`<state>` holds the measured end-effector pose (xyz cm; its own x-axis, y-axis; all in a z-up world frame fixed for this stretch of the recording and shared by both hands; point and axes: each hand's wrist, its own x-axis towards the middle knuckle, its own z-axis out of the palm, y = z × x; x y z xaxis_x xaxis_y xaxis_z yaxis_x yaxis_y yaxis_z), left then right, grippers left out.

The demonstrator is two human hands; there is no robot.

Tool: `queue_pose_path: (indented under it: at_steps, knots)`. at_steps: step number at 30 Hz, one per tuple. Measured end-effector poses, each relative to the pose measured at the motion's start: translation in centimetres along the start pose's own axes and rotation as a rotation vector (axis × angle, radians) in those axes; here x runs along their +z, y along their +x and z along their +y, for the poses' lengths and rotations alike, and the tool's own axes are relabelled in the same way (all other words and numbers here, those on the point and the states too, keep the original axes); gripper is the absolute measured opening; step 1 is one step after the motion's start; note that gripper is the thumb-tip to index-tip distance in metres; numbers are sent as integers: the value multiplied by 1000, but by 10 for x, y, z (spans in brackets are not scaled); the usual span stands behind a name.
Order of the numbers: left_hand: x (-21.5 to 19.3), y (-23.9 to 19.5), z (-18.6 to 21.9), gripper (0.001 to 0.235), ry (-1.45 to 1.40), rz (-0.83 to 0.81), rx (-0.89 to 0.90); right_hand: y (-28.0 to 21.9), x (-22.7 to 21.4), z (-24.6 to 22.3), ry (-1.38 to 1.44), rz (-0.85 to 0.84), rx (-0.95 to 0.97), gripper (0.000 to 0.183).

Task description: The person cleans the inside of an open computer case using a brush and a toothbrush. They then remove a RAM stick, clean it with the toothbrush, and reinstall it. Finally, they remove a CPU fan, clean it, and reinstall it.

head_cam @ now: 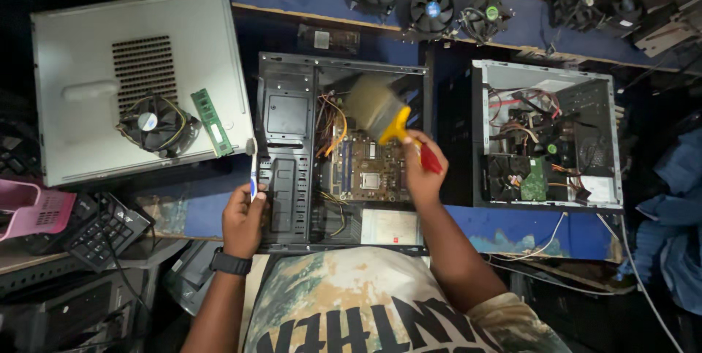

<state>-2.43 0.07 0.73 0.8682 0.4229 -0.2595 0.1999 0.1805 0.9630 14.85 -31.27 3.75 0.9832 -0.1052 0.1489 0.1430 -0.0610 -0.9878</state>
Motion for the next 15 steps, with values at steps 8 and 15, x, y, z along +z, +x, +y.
queue_pose_path:
  at_steps: [8, 15]
  knots:
    - [1, 1, 2, 17, 20, -4, 29, -7, 11, -9, -419, 34, -298, 21]
    - [2, 2, 3, 19, -45, -15, -1, -2, 6, -18, -612, 16, -323, 26]
